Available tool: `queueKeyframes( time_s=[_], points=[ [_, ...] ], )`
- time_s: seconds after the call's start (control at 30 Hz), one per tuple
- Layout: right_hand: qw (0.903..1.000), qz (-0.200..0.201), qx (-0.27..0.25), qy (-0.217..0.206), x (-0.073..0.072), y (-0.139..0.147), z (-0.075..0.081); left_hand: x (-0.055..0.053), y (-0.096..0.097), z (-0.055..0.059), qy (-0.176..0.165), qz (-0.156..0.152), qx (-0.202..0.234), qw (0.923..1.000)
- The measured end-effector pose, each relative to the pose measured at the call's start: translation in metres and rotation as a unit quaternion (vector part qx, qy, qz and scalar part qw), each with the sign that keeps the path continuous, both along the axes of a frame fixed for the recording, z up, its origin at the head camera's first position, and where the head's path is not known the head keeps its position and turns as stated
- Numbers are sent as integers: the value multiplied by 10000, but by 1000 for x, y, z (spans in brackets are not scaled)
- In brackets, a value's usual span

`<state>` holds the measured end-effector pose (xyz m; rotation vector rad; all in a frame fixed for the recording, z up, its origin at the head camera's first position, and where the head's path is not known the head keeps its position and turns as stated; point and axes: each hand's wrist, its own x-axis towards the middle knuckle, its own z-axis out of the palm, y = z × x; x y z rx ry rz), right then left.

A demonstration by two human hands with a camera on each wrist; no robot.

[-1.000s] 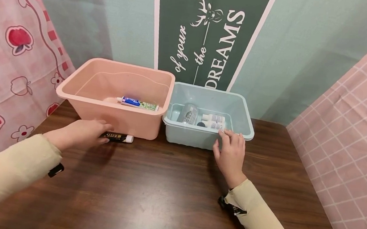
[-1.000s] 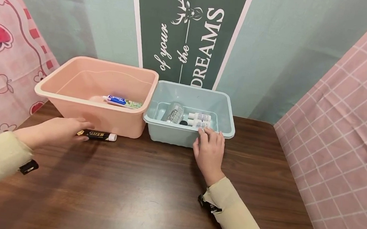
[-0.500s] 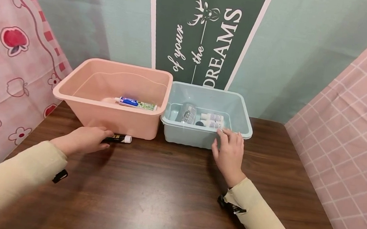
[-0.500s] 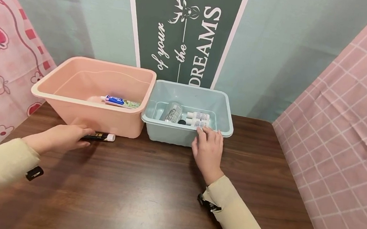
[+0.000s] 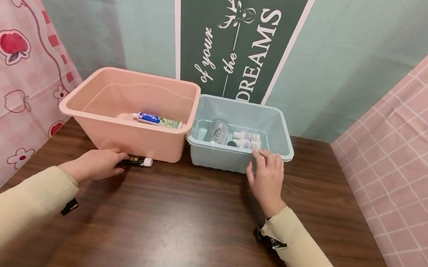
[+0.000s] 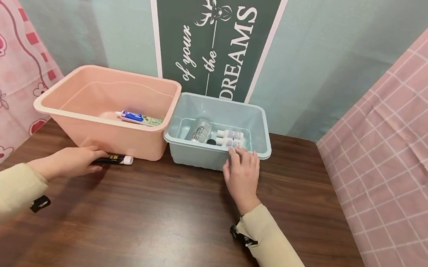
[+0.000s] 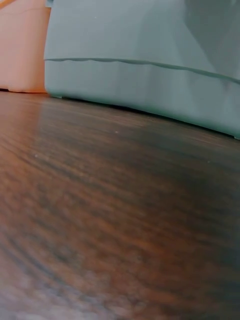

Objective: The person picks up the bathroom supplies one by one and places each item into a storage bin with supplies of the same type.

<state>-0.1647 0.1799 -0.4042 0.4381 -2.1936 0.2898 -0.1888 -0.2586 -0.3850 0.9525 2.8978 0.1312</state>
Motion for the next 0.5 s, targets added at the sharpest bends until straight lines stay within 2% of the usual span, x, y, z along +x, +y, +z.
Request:
queueKeyframes(
  time_s=[0.33,0.5],
  points=[
    [10000,5,32,-10,-1,0,0,-6,-2,-11,159,-82,53,9998],
    [10000,-3,34,-13,-1,0,0,-7,1,-13,116,-165,94,9998]
  ],
)
